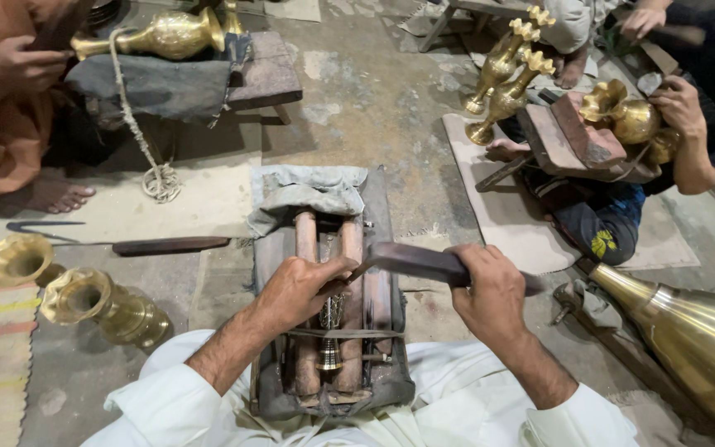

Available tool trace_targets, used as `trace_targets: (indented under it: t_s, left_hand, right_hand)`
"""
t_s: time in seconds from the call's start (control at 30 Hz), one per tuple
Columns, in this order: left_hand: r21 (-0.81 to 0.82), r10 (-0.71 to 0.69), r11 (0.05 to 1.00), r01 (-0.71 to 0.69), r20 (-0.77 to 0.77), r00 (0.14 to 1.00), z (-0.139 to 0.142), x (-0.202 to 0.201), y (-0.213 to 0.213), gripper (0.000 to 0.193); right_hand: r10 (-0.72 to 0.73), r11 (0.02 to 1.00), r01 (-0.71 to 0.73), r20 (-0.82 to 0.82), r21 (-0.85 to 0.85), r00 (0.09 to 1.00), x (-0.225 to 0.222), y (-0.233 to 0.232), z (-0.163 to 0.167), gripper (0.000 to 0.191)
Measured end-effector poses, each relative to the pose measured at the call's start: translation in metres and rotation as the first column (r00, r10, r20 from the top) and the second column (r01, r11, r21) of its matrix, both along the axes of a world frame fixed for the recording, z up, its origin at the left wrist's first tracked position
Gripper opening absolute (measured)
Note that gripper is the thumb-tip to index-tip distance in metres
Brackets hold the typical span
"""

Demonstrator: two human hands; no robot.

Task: The person sits on the floor holding a small brass vase clamped in a wooden chuck, and decorates its surface by striking a chisel with a wooden mallet, repositioning the chisel repeatedly to work the pattern around the vase. Other workers perform similar brass work nearby.

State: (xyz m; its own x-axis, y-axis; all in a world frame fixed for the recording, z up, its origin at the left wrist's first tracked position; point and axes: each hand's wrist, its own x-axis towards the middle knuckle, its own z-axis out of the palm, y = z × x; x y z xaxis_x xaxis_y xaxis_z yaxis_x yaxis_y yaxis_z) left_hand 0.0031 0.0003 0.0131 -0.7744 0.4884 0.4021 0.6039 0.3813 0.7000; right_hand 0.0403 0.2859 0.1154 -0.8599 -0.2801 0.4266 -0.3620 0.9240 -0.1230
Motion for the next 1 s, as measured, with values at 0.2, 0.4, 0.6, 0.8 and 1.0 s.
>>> trace_targets:
  t_s: [0.2, 0.4, 0.6, 0.8, 1.0]
  left_hand:
    - [0.045, -0.029, 0.998, 0.031, -0.035, 0.999, -0.0033, -0.0031, -0.0013, 0.039]
    - [0.025, -0.051, 0.998, 0.051, 0.002, 0.999, -0.0032, -0.0043, -0.0023, 0.038]
    - [0.056, -0.070, 0.996, 0.071, -0.023, 0.997, 0.0008, -0.0046, -0.0031, 0.040]
    - [0.072, -0.094, 0.993, 0.097, -0.035, 0.995, -0.0002, -0.0060, -0.0035, 0.037]
    - [0.082, -0.098, 0.991, 0.102, -0.059, 0.993, -0.0020, -0.0059, -0.0044, 0.036]
  right_hand:
    - [0.004, 0.999, -0.002, -0.071, 0.039, 0.997, 0.0005, -0.0011, -0.0018, 0.036]
    - [-0.012, 0.997, 0.017, -0.068, 0.069, 0.998, 0.0012, -0.0053, -0.0020, 0.034]
    - [-0.035, 0.997, 0.037, -0.032, 0.074, 0.999, 0.0033, -0.0050, -0.0008, 0.035]
    - [-0.063, 0.993, 0.067, -0.043, 0.099, 0.997, 0.0061, -0.0027, -0.0001, 0.038]
    - [-0.022, 0.999, 0.024, -0.051, 0.035, 0.998, 0.0091, -0.0017, 0.0030, 0.036]
